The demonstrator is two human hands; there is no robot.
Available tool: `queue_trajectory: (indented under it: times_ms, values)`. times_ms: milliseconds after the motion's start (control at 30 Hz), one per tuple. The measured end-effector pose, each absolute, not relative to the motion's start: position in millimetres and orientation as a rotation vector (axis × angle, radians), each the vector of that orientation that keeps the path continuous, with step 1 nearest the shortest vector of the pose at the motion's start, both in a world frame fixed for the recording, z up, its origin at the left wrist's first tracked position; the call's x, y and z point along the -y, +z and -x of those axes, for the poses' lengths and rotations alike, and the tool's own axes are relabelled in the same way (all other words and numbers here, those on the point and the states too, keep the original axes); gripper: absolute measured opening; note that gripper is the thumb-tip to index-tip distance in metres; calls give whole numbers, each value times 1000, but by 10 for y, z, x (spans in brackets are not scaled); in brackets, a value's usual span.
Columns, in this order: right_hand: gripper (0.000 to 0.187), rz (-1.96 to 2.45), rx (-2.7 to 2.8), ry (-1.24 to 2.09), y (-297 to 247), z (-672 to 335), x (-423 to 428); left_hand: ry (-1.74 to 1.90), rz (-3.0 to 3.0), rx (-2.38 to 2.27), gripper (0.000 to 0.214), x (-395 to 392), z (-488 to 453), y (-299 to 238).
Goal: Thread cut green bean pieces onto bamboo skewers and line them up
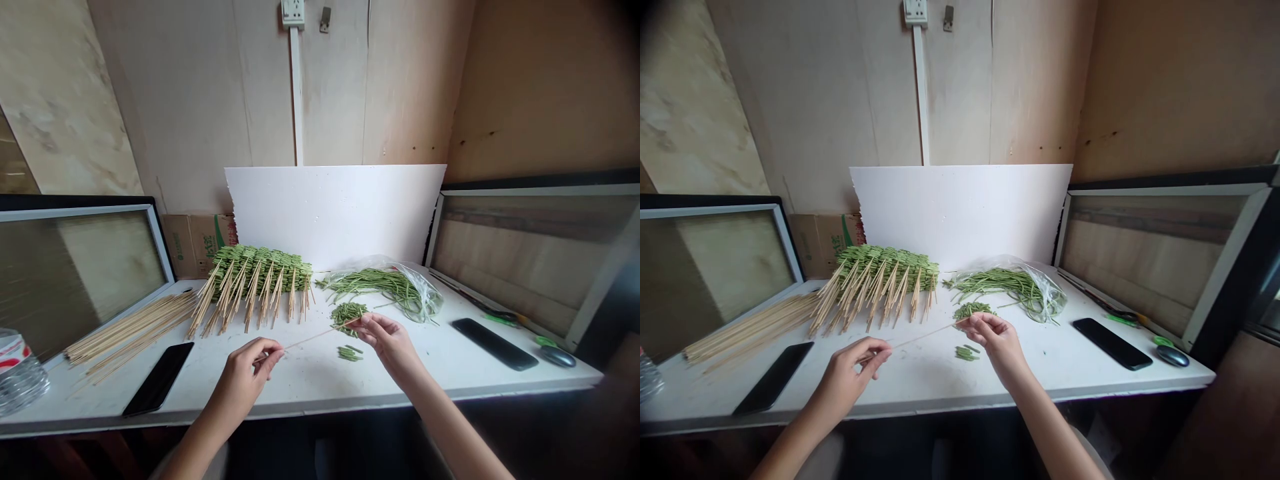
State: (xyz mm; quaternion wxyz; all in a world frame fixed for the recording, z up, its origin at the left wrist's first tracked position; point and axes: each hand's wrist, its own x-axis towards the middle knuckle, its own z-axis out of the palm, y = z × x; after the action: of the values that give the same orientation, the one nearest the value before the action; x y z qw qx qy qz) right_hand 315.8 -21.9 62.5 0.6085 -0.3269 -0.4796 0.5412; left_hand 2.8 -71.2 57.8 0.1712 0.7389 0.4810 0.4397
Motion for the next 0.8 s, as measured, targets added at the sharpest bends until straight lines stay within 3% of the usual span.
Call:
queue_trajectory:
  times_ms: [267, 800]
  values:
    - [29, 795, 1139, 1192, 635, -3102, 269, 1346, -2237, -1390, 32, 663, -85, 415]
    - [36, 743, 1214, 1267, 660, -3048, 343, 1197, -2077, -1334, 34, 596, -111, 226]
